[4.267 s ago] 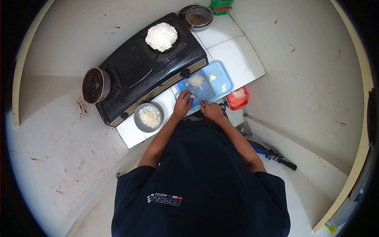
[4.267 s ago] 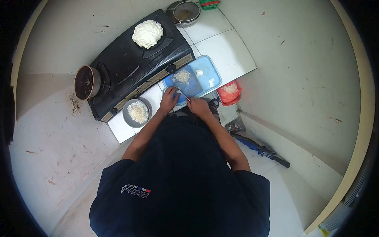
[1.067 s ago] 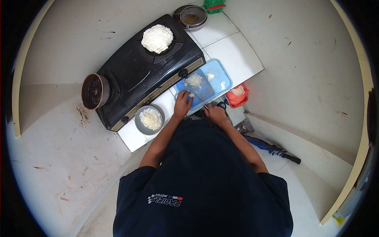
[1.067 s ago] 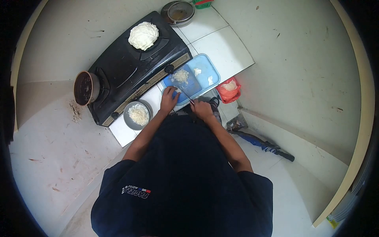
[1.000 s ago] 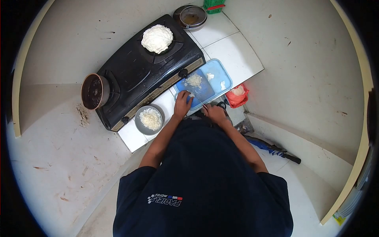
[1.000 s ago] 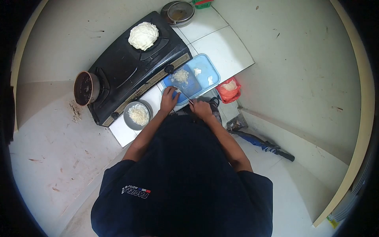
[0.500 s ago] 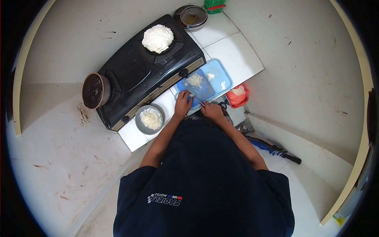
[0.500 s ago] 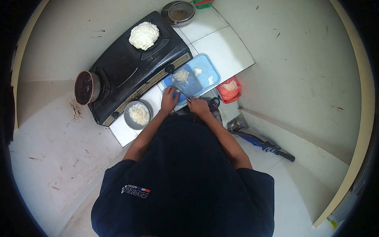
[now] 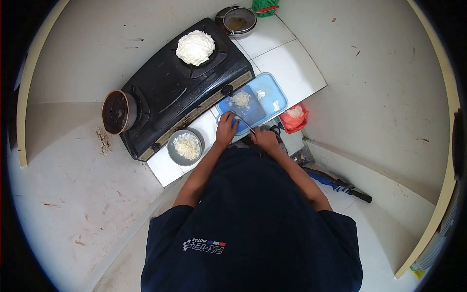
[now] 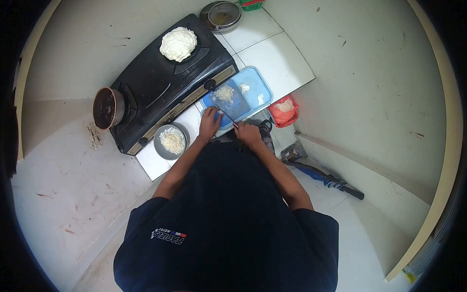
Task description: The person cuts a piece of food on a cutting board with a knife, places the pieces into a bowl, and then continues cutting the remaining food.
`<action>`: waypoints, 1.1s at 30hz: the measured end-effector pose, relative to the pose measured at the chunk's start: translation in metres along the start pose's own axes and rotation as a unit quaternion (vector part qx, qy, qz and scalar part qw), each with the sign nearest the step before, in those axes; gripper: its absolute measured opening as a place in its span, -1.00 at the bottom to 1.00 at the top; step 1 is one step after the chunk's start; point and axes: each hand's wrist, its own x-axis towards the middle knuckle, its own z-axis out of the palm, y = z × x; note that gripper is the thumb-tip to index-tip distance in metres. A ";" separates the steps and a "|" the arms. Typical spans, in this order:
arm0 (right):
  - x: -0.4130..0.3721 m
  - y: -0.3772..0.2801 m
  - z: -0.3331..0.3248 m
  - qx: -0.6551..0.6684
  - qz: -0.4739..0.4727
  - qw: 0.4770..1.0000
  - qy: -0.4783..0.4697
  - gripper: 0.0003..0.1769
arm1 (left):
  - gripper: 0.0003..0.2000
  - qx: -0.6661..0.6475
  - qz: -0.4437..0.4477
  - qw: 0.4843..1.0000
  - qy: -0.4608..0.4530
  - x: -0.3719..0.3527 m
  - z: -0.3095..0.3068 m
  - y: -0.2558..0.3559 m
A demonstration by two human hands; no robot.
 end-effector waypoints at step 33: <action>0.019 -0.007 -0.010 0.088 0.048 0.993 -0.059 -0.49 | -0.74 -0.011 0.024 1.000 -0.017 0.004 -0.005 -0.008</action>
